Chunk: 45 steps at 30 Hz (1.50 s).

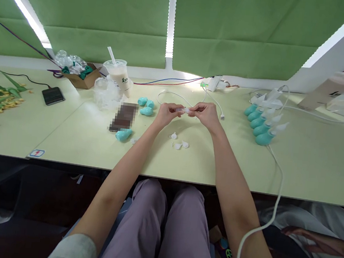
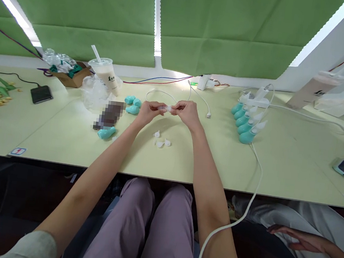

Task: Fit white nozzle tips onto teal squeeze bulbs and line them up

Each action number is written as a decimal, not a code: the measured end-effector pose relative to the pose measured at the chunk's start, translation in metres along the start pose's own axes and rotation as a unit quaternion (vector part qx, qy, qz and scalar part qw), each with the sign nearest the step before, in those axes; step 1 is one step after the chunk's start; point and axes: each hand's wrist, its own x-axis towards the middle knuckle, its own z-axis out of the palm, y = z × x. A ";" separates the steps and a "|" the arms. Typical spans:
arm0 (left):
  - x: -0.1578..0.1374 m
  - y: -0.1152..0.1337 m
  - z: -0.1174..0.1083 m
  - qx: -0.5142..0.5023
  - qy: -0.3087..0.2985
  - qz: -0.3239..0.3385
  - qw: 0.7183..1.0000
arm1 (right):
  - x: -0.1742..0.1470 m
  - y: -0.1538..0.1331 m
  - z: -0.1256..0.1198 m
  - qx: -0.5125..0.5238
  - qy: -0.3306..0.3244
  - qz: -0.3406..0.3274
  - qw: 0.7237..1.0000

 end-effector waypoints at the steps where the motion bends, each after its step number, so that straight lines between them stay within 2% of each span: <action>1: 0.000 -0.001 0.000 0.009 -0.001 0.002 1.000 | 0.000 0.000 0.000 -0.004 -0.002 0.002 1.000; 11: 0.000 0.003 0.005 -0.014 0.023 0.021 0.999 | 0.001 0.006 0.006 0.060 0.019 0.011 0.998; 17: -0.002 0.001 0.004 0.002 0.015 0.011 1.000 | 0.001 0.016 0.006 0.081 -0.005 0.022 0.996; 24: 0.001 -0.009 0.003 -0.009 0.011 -0.055 0.998 | 0.001 0.019 0.010 0.053 -0.041 0.035 0.997; 32: 0.002 -0.004 0.001 -0.101 -0.014 -0.088 0.991 | -0.001 0.013 0.016 0.003 -0.044 -0.017 0.999; 35: 0.003 -0.003 -0.001 -0.064 -0.019 -0.095 0.993 | -0.001 0.013 0.020 -0.038 -0.023 -0.051 0.998; 38: 0.002 0.001 -0.009 0.051 -0.020 -0.085 0.995 | 0.000 0.015 0.020 -0.047 -0.010 -0.075 0.996; 40: 0.000 0.006 -0.020 0.207 0.010 -0.067 0.976 | 0.001 0.017 0.018 -0.038 0.002 -0.061 0.997; 41: -0.002 0.008 -0.028 0.303 0.033 -0.060 0.950 | 0.002 0.018 0.016 -0.034 0.010 -0.048 0.998; 43: -0.006 0.013 -0.046 0.473 0.069 -0.080 0.874 | 0.002 0.019 0.013 -0.026 0.022 -0.020 0.999; 45: -0.011 0.017 -0.062 0.563 0.064 -0.139 0.812 | 0.003 0.020 0.011 -0.022 0.027 -0.002 0.999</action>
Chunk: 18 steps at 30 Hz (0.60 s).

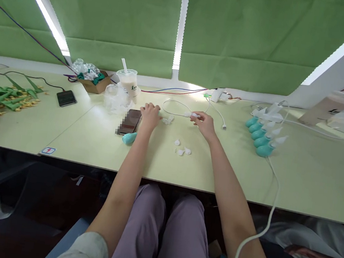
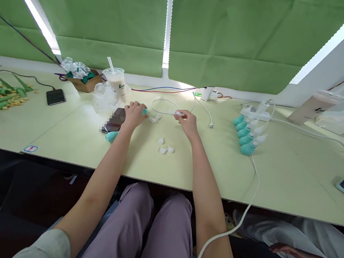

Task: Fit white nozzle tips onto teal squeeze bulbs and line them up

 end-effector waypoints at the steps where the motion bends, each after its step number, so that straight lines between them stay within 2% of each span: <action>1: 0.000 -0.006 -0.003 0.034 -0.018 -0.031 0.999 | 0.000 0.000 0.000 0.001 0.001 0.005 1.000; 3: -0.001 -0.013 -0.007 0.064 -0.046 -0.062 0.995 | 0.000 0.000 -0.001 0.001 -0.001 0.009 1.000; 6: -0.004 -0.012 -0.009 0.078 -0.063 -0.064 0.993 | 0.001 -0.001 -0.001 -0.001 -0.002 0.011 1.000; 11: -0.006 -0.001 -0.009 0.052 -0.031 -0.073 0.995 | 0.000 -0.002 -0.002 0.001 -0.001 0.010 1.000; 13: -0.003 0.001 -0.010 -0.018 0.010 -0.084 0.996 | -0.001 -0.003 -0.002 0.003 -0.002 0.012 1.000; 15: 0.001 0.005 -0.009 -0.140 0.049 -0.079 0.986 | -0.001 -0.004 -0.002 0.003 -0.004 0.013 1.000; 16: 0.003 0.008 -0.008 -0.218 0.054 -0.070 0.972 | -0.001 -0.005 -0.002 0.003 -0.006 0.013 1.000; 18: 0.006 0.015 -0.005 -0.381 0.029 -0.039 0.923 | -0.001 -0.005 -0.002 0.004 -0.009 0.010 1.000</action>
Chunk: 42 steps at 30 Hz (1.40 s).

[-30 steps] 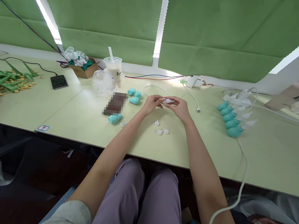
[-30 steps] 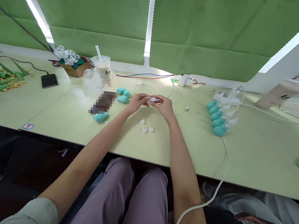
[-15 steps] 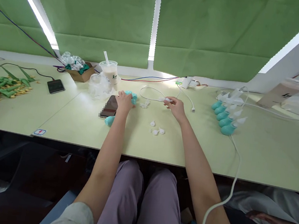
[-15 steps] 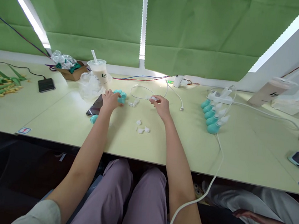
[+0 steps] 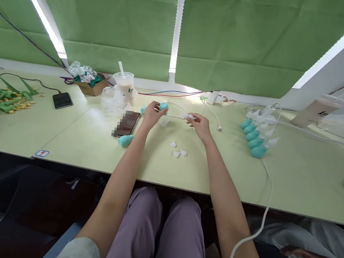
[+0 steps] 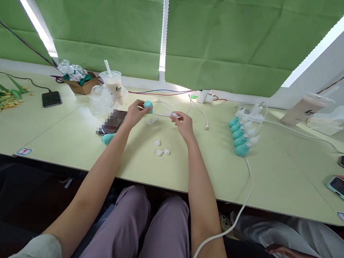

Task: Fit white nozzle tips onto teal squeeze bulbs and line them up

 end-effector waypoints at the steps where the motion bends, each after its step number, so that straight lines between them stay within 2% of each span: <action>1: 0.000 0.002 0.004 -0.077 -0.032 0.003 0.997 | 0.000 0.000 0.000 0.001 -0.003 -0.001 1.000; 3: -0.004 0.005 0.010 -0.182 -0.098 0.010 0.978 | 0.001 -0.002 -0.001 0.004 -0.007 -0.002 1.000; 5: -0.009 0.008 0.015 -0.229 -0.148 0.019 0.962 | 0.001 -0.003 -0.002 0.010 -0.004 0.000 1.000; 8: -0.016 0.011 0.017 -0.254 -0.202 0.023 0.946 | 0.001 -0.004 -0.003 0.022 0.003 0.006 1.000; 11: -0.019 0.012 0.019 -0.241 -0.235 0.031 0.941 | 0.000 -0.004 -0.003 0.022 -0.012 0.009 1.000; 15: -0.017 0.009 0.024 -0.188 -0.236 0.035 0.953 | 0.000 -0.003 0.000 0.018 -0.018 0.019 0.999; 20: -0.018 0.009 0.024 -0.104 -0.239 0.004 0.965 | 0.001 -0.001 -0.002 0.016 -0.018 0.024 0.999; 23: -0.018 0.010 0.022 -0.111 -0.235 0.005 0.966 | 0.002 0.000 -0.005 0.003 -0.009 0.014 1.000; 26: -0.017 0.009 0.021 -0.099 -0.215 0.037 0.971 | 0.002 0.001 -0.006 -0.008 -0.013 0.006 1.000; 29: -0.016 0.008 0.021 -0.099 -0.218 0.067 0.969 | 0.001 -0.001 -0.006 -0.016 -0.031 0.000 0.999; 36: -0.014 0.009 0.022 -0.129 -0.223 0.076 0.963 | -0.002 -0.002 -0.010 -0.029 -0.088 -0.033 0.995; 42: -0.015 0.011 0.024 -0.121 -0.210 0.066 0.968 | -0.002 -0.004 -0.013 -0.132 -0.074 -0.075 0.986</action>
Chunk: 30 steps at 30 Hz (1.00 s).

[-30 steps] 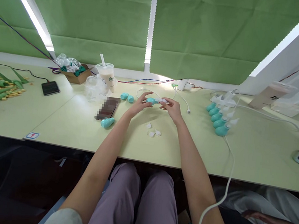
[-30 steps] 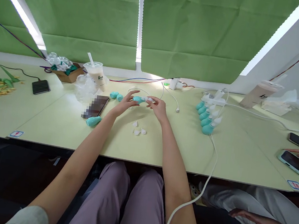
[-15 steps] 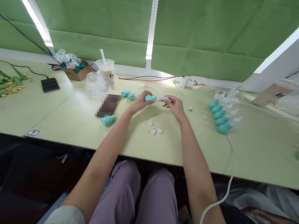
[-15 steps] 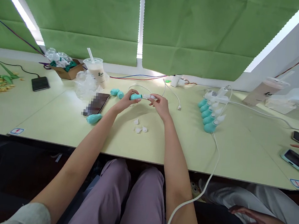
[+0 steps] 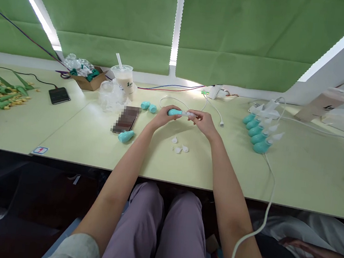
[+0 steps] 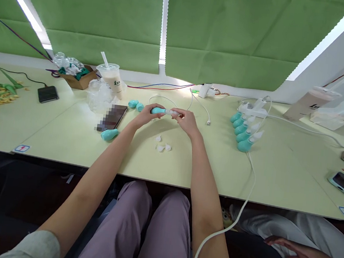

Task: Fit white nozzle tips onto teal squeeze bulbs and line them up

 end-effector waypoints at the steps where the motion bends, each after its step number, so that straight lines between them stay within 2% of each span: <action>1: 0.001 -0.001 0.001 -0.002 0.001 0.003 1.000 | 0.000 -0.001 0.000 -0.017 0.005 -0.005 1.000; 7: 0.005 -0.013 0.004 -0.008 0.013 0.030 0.999 | 0.000 -0.001 0.001 -0.079 0.006 -0.031 0.996; 15: 0.007 -0.018 0.007 0.054 0.035 0.035 0.997 | -0.001 0.001 0.005 -0.118 0.000 -0.026 0.993; 22: 0.008 -0.022 0.010 0.065 0.047 0.044 0.996 | 0.000 0.008 0.006 -0.026 -0.007 -0.002 1.000; 30: 0.003 -0.018 0.012 0.087 0.044 0.020 0.995 | -0.001 0.012 0.006 -0.005 -0.030 0.011 0.999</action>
